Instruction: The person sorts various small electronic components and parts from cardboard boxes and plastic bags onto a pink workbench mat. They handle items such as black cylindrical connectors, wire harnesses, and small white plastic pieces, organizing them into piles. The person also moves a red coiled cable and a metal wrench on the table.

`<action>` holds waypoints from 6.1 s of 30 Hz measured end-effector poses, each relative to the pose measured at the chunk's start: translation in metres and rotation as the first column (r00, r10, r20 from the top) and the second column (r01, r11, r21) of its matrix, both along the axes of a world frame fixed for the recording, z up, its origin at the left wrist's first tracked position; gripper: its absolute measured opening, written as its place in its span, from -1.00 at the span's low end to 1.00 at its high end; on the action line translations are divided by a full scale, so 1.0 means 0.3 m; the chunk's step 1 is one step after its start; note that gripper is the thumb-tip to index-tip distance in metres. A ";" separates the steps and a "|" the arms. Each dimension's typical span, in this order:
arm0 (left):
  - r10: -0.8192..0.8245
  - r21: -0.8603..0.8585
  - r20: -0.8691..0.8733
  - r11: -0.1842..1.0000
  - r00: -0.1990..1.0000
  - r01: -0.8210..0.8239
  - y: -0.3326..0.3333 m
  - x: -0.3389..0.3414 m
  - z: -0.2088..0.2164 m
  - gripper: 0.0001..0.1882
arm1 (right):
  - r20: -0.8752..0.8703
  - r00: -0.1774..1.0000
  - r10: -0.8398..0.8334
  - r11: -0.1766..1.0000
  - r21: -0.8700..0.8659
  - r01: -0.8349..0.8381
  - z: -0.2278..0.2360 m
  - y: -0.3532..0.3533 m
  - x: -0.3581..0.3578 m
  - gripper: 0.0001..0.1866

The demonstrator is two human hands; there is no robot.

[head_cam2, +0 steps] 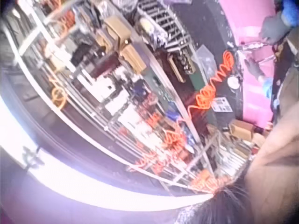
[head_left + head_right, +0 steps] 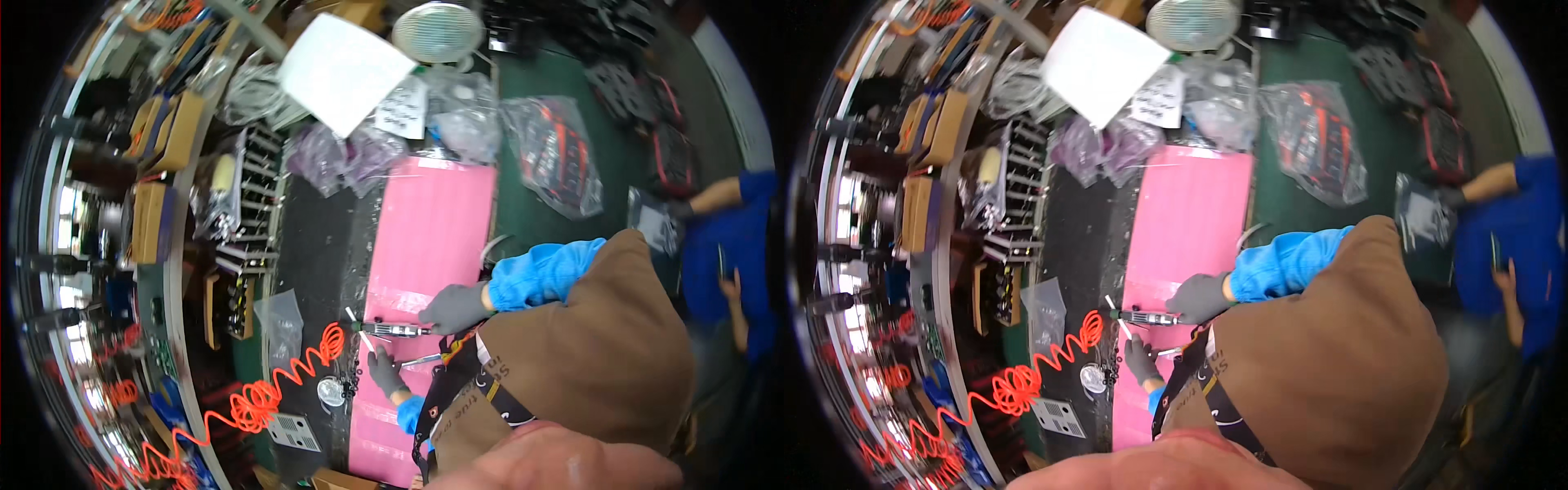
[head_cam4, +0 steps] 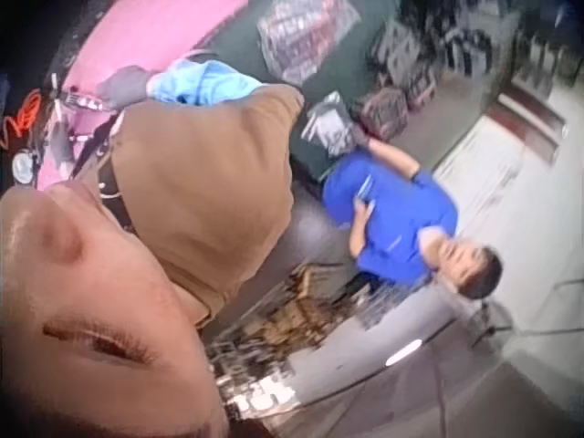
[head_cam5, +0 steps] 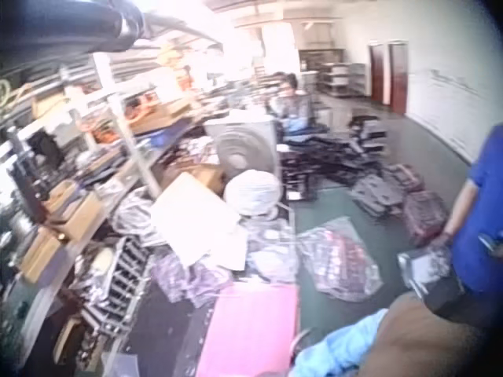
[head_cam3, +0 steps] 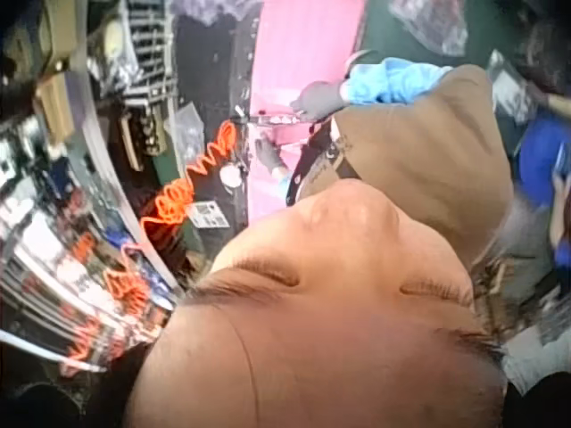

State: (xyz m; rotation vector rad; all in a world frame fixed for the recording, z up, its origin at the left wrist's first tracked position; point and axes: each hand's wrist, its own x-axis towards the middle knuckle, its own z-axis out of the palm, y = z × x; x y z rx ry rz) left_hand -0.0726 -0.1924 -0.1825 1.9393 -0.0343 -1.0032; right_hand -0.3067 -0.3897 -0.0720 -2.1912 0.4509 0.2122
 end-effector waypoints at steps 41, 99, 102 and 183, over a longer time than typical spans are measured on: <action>-0.470 0.197 0.879 0.511 0.081 0.837 -0.030 0.067 -0.164 -0.43 | 0.058 0.735 -0.676 0.723 -0.144 0.676 -0.069 0.607 -0.436 -0.68; -0.935 -0.840 0.104 0.100 0.339 0.533 -0.501 -0.807 0.488 -0.44 | 0.087 0.557 -0.826 0.563 0.076 0.823 -0.099 0.241 -0.633 -0.22; -0.958 -0.877 0.080 0.065 0.276 0.477 -0.570 -0.840 0.485 -0.50 | 0.227 0.478 -0.848 0.519 0.174 0.837 -0.106 0.207 -0.650 -0.27; -0.164 0.296 0.918 0.890 0.361 -0.347 0.973 0.279 -0.152 -0.56 | 0.983 0.145 -0.114 0.971 0.079 0.226 1.723 0.174 1.830 -0.86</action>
